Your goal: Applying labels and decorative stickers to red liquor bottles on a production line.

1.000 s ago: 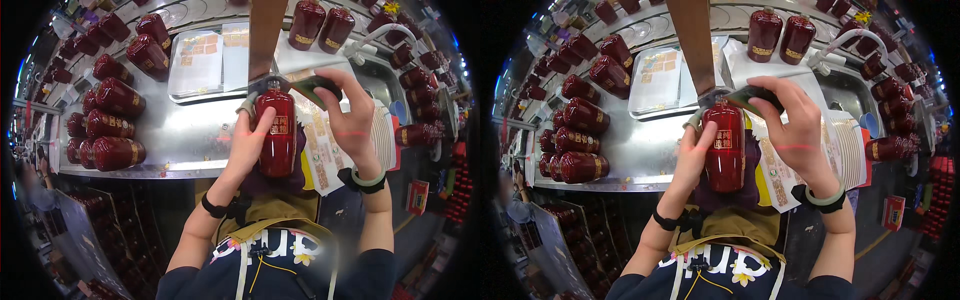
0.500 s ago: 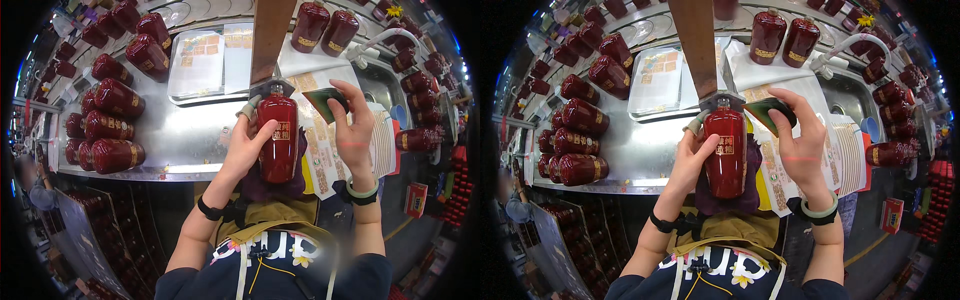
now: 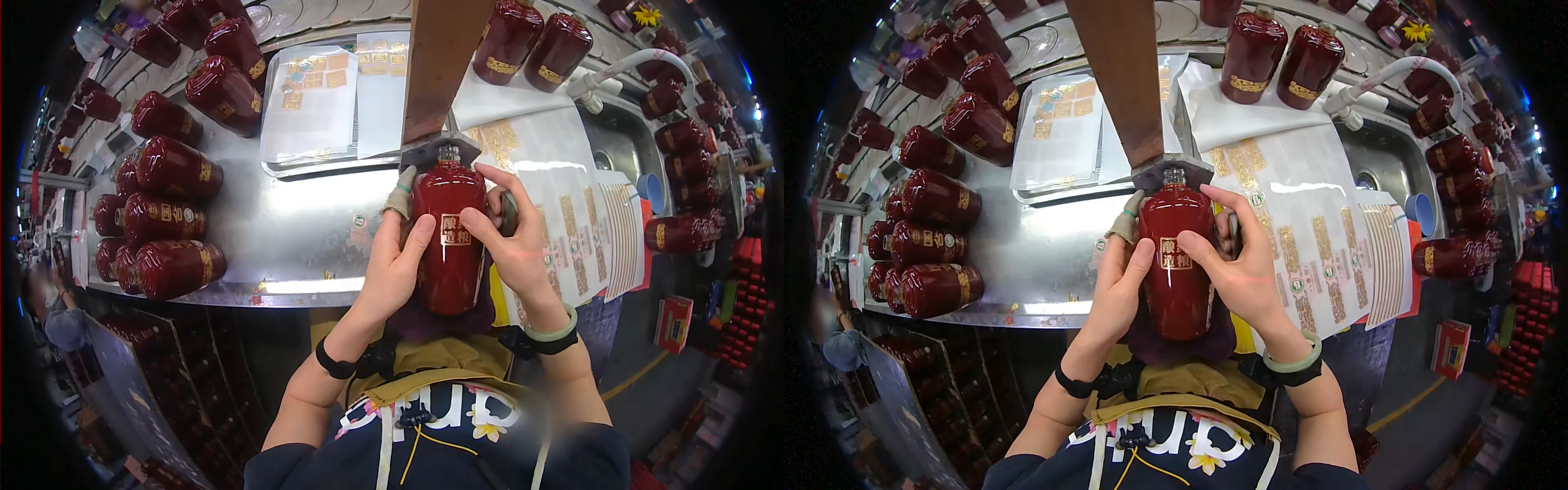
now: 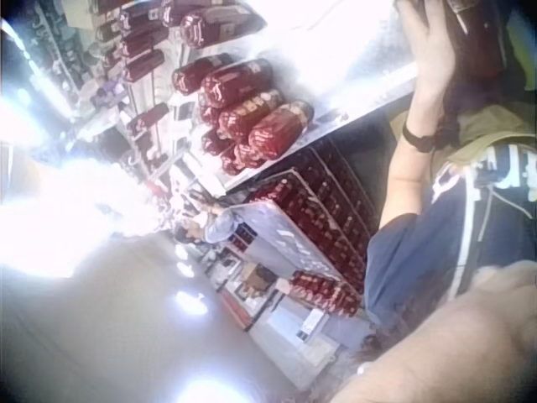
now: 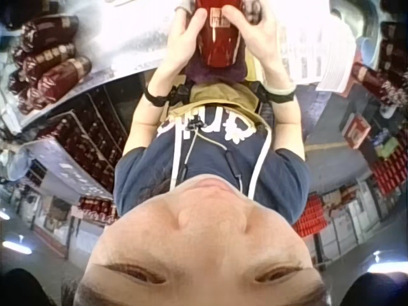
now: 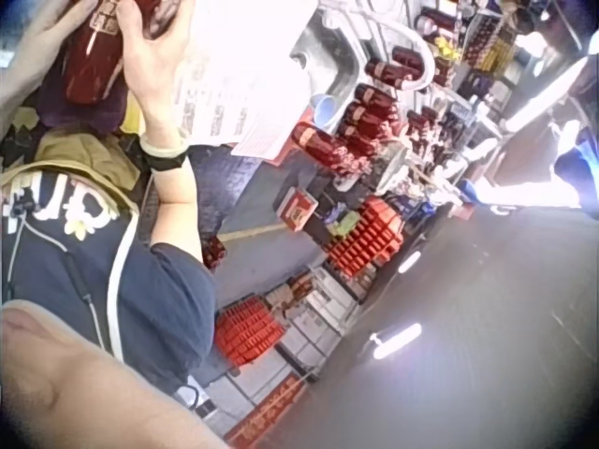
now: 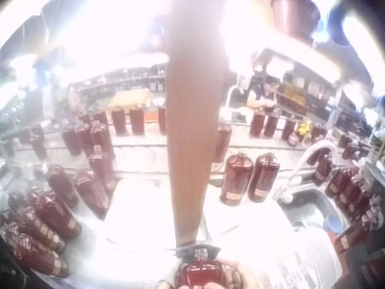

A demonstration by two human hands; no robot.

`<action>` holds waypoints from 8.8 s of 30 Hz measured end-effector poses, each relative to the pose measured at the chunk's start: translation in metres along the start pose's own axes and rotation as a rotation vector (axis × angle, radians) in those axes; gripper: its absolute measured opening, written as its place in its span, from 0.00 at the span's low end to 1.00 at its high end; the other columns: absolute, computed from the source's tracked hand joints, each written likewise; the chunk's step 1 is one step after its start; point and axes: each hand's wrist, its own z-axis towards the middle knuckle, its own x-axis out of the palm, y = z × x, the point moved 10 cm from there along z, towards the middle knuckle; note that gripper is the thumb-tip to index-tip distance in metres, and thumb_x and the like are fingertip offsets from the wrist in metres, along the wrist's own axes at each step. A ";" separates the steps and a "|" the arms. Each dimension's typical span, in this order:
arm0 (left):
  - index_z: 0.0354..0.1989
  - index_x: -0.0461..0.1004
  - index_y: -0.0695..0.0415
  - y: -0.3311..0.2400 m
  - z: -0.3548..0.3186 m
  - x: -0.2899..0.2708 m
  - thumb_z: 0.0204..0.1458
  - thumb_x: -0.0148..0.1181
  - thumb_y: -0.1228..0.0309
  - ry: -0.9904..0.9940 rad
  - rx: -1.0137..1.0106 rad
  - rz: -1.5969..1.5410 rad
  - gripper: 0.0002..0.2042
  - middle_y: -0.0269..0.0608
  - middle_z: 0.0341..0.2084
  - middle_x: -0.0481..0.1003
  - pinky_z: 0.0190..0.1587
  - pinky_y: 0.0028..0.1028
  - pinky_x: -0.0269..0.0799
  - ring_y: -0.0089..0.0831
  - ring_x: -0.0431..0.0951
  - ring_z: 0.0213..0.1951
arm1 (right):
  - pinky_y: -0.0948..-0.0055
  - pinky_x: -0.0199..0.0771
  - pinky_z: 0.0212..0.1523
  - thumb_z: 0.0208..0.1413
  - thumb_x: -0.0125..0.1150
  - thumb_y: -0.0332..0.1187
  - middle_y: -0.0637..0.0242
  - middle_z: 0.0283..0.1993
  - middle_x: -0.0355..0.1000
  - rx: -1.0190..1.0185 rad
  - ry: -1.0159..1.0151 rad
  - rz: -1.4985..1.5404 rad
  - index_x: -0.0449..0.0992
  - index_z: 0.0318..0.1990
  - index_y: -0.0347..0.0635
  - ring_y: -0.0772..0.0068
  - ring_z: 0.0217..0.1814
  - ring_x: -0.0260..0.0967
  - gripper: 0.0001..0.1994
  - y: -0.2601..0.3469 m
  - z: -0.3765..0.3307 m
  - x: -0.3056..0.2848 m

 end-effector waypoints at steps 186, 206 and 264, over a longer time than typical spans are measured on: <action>0.70 0.51 0.72 -0.127 -0.179 -0.272 0.34 0.86 0.69 -1.543 0.570 0.819 0.56 0.59 0.65 0.58 0.71 0.44 0.57 0.49 0.61 0.67 | 0.65 0.68 0.38 0.63 0.66 0.31 0.59 0.35 0.69 -0.844 -0.229 -0.862 0.77 0.45 0.36 0.62 0.34 0.67 0.09 0.172 0.090 -0.065; 0.62 0.62 0.64 -0.003 -0.062 0.003 0.70 0.55 0.60 -0.146 -0.101 -0.160 0.22 0.43 0.53 0.74 0.56 0.27 0.73 0.23 0.74 0.52 | 0.64 0.78 0.58 0.42 0.84 0.34 0.46 0.62 0.74 -0.316 0.112 -0.219 0.43 0.78 0.31 0.55 0.61 0.77 0.61 0.054 -0.097 0.039; 0.75 0.50 0.67 -0.013 -0.062 0.040 0.33 0.86 0.70 -0.027 0.283 0.965 0.60 0.52 0.54 0.77 0.58 0.37 0.74 0.41 0.81 0.52 | 0.73 0.69 0.31 0.55 0.73 0.43 0.68 0.25 0.76 0.357 -0.156 -0.815 0.82 0.34 0.40 0.78 0.27 0.69 0.15 -0.083 0.092 -0.446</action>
